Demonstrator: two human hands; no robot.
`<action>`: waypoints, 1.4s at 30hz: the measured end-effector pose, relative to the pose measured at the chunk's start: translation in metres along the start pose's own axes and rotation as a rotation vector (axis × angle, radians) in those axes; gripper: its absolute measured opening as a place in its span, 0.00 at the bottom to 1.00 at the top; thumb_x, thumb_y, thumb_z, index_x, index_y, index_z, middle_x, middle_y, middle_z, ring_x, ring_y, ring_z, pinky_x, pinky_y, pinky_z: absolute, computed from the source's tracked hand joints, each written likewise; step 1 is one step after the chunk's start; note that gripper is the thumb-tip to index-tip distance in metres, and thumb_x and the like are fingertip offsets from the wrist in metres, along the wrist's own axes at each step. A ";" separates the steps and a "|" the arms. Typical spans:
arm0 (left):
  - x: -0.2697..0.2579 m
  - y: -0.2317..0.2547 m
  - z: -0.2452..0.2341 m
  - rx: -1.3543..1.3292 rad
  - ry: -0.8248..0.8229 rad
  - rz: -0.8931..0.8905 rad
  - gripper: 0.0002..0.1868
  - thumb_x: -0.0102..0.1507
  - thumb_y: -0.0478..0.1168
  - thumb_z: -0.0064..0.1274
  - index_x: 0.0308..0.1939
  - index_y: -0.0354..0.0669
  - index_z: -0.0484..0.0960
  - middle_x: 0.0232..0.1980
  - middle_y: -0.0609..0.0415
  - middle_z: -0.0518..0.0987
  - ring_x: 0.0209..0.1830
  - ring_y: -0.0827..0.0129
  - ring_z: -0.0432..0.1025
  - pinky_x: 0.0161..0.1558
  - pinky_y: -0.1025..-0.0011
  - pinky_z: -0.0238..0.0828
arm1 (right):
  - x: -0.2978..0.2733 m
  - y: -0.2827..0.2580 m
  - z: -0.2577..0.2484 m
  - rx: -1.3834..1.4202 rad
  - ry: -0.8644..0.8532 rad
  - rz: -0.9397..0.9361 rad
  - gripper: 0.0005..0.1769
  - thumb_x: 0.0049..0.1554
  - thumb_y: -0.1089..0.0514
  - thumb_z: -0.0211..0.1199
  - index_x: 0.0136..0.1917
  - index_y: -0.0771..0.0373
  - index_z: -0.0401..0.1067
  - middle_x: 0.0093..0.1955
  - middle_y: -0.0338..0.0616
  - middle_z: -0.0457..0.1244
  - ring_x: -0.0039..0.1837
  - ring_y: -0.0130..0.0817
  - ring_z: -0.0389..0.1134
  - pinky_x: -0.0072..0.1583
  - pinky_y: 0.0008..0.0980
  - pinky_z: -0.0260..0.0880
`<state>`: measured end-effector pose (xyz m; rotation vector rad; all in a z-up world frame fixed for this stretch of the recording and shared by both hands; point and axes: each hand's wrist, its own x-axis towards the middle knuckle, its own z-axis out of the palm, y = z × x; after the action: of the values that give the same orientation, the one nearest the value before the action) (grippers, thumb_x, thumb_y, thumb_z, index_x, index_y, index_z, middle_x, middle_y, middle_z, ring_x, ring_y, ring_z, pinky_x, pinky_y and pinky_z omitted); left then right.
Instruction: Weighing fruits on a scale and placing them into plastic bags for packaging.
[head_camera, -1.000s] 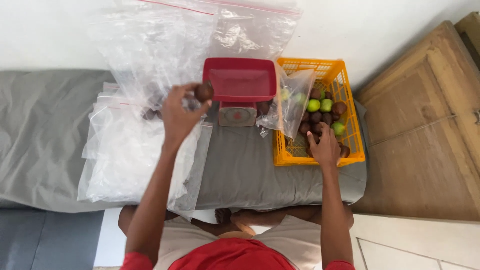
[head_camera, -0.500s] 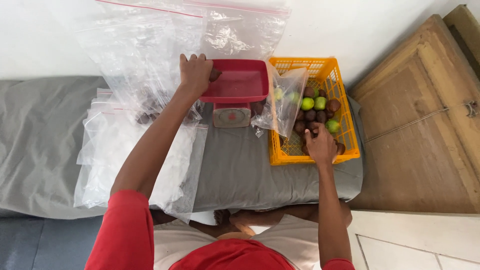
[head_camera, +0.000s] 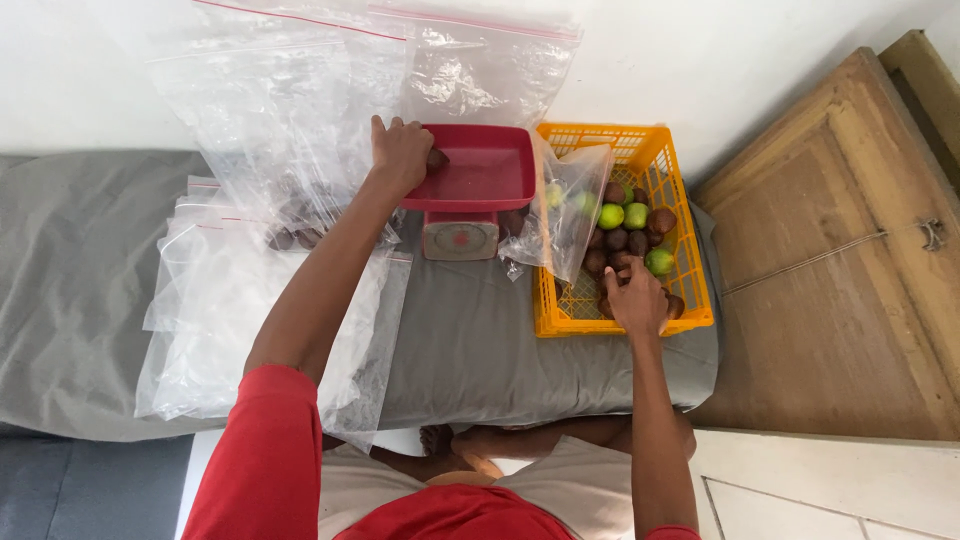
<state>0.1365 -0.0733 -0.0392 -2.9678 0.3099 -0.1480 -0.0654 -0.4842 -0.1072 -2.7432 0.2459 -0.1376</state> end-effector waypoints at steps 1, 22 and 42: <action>-0.001 0.001 -0.003 -0.002 0.000 0.000 0.14 0.61 0.36 0.64 0.51 0.49 0.88 0.50 0.51 0.86 0.54 0.56 0.77 0.64 0.39 0.57 | 0.001 0.000 0.000 -0.002 0.000 0.000 0.24 0.68 0.43 0.55 0.68 0.60 0.69 0.53 0.47 0.70 0.47 0.45 0.75 0.37 0.42 0.76; -0.138 0.091 -0.056 -0.342 0.511 0.304 0.23 0.61 0.49 0.62 0.59 0.58 0.81 0.51 0.50 0.80 0.56 0.52 0.72 0.51 0.48 0.69 | -0.013 -0.034 -0.037 0.115 -0.240 -0.211 0.14 0.63 0.48 0.65 0.52 0.60 0.82 0.51 0.50 0.72 0.56 0.52 0.72 0.53 0.53 0.77; -0.265 0.116 -0.029 -1.102 -0.208 0.161 0.12 0.70 0.42 0.51 0.56 0.47 0.82 0.49 0.50 0.86 0.52 0.56 0.81 0.50 0.56 0.79 | 0.021 -0.032 0.043 0.148 -0.655 -0.060 0.31 0.55 0.56 0.71 0.71 0.64 0.71 0.68 0.62 0.65 0.54 0.56 0.72 0.43 0.49 0.73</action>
<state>-0.1475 -0.1336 -0.0512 -3.9311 0.8160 0.5224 -0.0343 -0.4439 -0.1334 -2.4854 -0.0299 0.6856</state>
